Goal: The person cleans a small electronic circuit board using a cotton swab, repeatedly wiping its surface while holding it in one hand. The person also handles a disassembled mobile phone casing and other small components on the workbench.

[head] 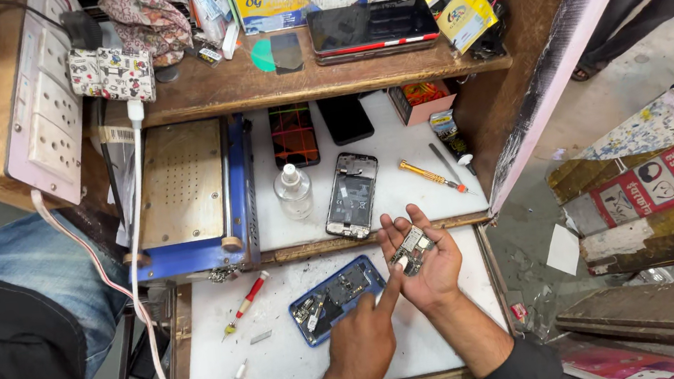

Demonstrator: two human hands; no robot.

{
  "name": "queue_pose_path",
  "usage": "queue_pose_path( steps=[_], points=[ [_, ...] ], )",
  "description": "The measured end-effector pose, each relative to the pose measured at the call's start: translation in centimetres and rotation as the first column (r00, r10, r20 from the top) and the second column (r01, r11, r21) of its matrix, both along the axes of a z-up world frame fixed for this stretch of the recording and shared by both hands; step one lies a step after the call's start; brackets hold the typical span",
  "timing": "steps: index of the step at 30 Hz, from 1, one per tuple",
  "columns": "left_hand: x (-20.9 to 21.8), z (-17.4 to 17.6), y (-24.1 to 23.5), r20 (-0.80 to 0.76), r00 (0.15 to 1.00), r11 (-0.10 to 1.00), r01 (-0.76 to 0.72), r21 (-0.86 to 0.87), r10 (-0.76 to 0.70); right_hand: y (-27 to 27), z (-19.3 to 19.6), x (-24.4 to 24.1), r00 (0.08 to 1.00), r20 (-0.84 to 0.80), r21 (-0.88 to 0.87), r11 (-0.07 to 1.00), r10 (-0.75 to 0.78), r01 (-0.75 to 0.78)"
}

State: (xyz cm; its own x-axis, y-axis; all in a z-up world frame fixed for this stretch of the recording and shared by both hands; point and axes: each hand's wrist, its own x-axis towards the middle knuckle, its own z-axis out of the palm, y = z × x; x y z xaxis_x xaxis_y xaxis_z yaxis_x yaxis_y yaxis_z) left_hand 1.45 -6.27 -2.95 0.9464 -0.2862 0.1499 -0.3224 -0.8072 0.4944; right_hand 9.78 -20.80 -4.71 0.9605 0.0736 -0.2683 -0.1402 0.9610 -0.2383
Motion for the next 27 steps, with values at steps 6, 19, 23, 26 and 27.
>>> queue_pose_path(
  steps=[6,19,23,26,27],
  points=[
    [-0.5,0.0,0.0,-0.004,0.998,0.998,-0.063,-0.009,0.063,0.5,-0.4,-0.6,0.999,0.001,-0.035,0.998,0.045,-0.045],
    [-1.3,-2.9,-0.5,-0.097,0.995,0.999,0.025,-0.030,-0.028,1.3,2.1,-0.6,1.000,-0.018,-0.043,0.999,0.012,-0.013],
    [-0.6,-3.7,-0.6,-0.140,0.989,0.998,-0.052,0.040,0.057,1.5,1.6,-0.8,0.999,-0.040,-0.063,0.998,0.019,-0.021],
    [0.0,-4.3,-0.9,0.568,0.821,0.985,-0.145,0.098,0.065,1.6,1.3,-0.7,0.999,-0.032,-0.073,0.997,0.012,-0.015],
    [0.1,-4.7,-1.0,0.343,0.936,0.988,-0.123,0.095,0.083,1.5,1.2,-0.8,0.999,-0.037,-0.077,0.997,0.005,-0.008]
  ],
)
